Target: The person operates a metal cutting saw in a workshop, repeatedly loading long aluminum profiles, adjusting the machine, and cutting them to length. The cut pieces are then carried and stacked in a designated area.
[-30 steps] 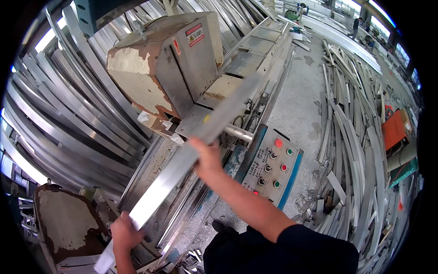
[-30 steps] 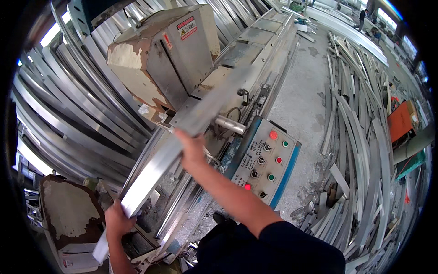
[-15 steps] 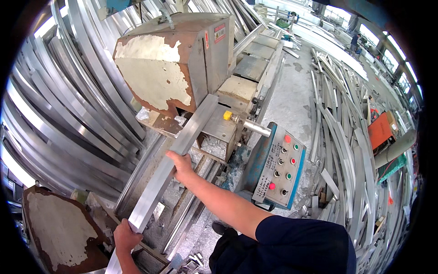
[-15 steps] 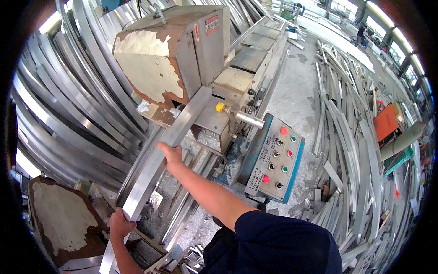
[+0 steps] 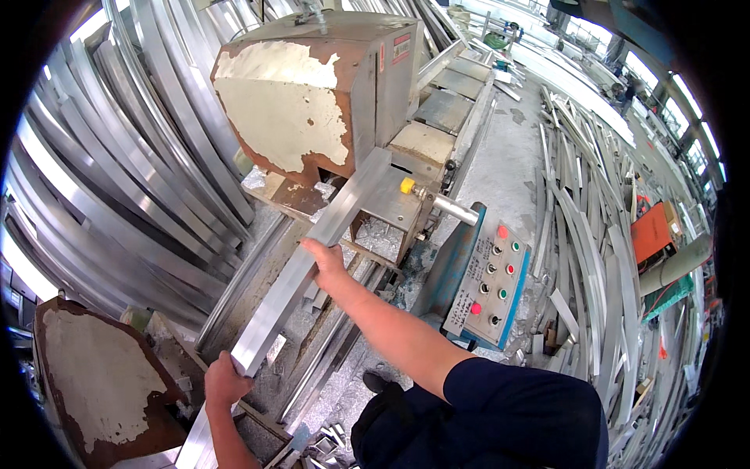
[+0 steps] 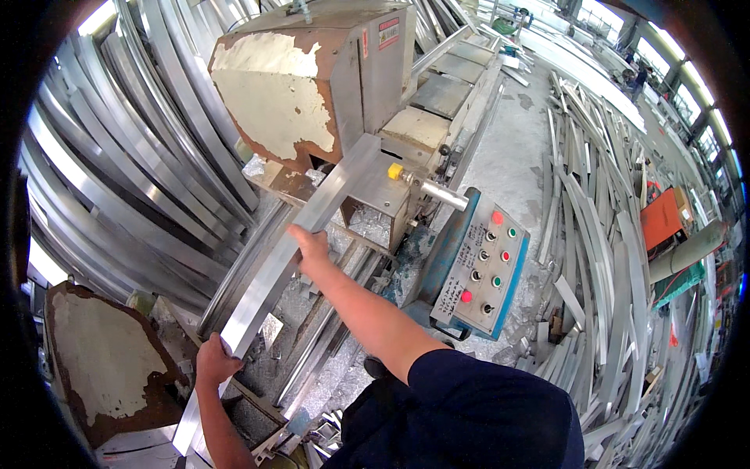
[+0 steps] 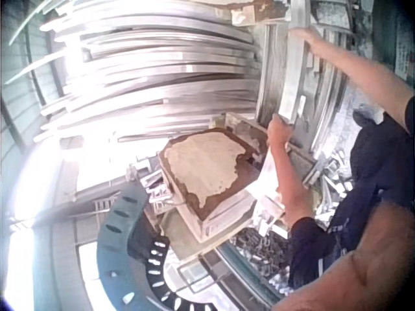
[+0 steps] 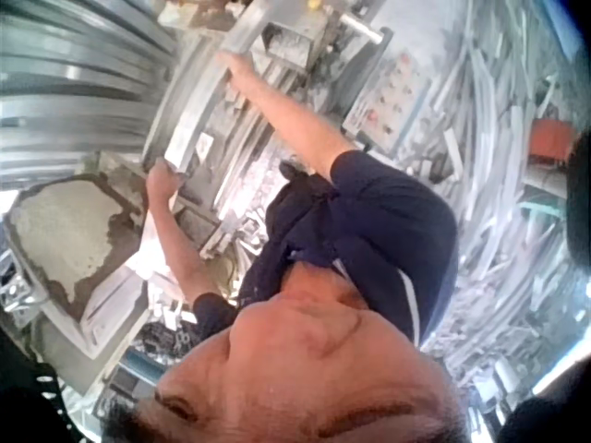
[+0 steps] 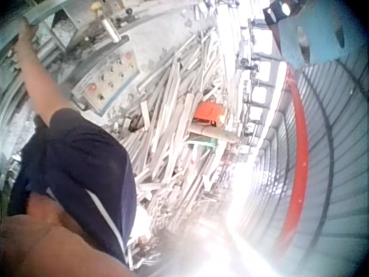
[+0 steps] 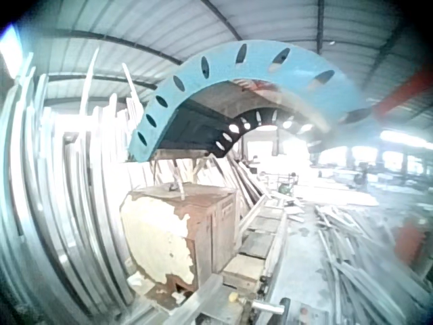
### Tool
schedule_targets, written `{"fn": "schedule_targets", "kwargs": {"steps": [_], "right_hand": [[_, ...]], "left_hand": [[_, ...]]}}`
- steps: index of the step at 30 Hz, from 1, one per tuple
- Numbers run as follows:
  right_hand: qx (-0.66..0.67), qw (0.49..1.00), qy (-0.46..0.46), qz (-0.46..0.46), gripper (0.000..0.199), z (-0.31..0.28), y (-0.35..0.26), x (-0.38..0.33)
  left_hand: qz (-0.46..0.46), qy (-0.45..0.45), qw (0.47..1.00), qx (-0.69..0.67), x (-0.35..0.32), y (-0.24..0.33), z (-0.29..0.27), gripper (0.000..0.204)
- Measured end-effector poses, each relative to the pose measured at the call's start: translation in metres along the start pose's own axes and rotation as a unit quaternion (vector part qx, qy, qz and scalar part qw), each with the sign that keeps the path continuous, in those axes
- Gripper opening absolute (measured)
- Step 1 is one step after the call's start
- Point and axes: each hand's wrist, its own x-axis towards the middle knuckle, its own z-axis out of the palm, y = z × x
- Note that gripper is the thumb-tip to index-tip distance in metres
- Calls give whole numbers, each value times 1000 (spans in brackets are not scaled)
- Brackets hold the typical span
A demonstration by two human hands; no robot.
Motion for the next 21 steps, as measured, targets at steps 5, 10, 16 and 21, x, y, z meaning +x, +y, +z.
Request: {"fn": "schedule_targets", "kwargs": {"steps": [5,10,16,21], "right_hand": [[-1,999,-30,-13,40,-1,4,3],[-6,1000,-20,-21,39,-9,8,15],[2,999,-27,-20,31,-7,-2,6],[0,1000,-14,-28,29,-7,-12,7]], "left_hand": [[17,22,1000,-8,-1,1,-2,43],[17,16,1000,2,-2,2,3,44],[16,11,1000,2,1,4,4,47],[1,1,1000,-14,7,14,4,51]]}}
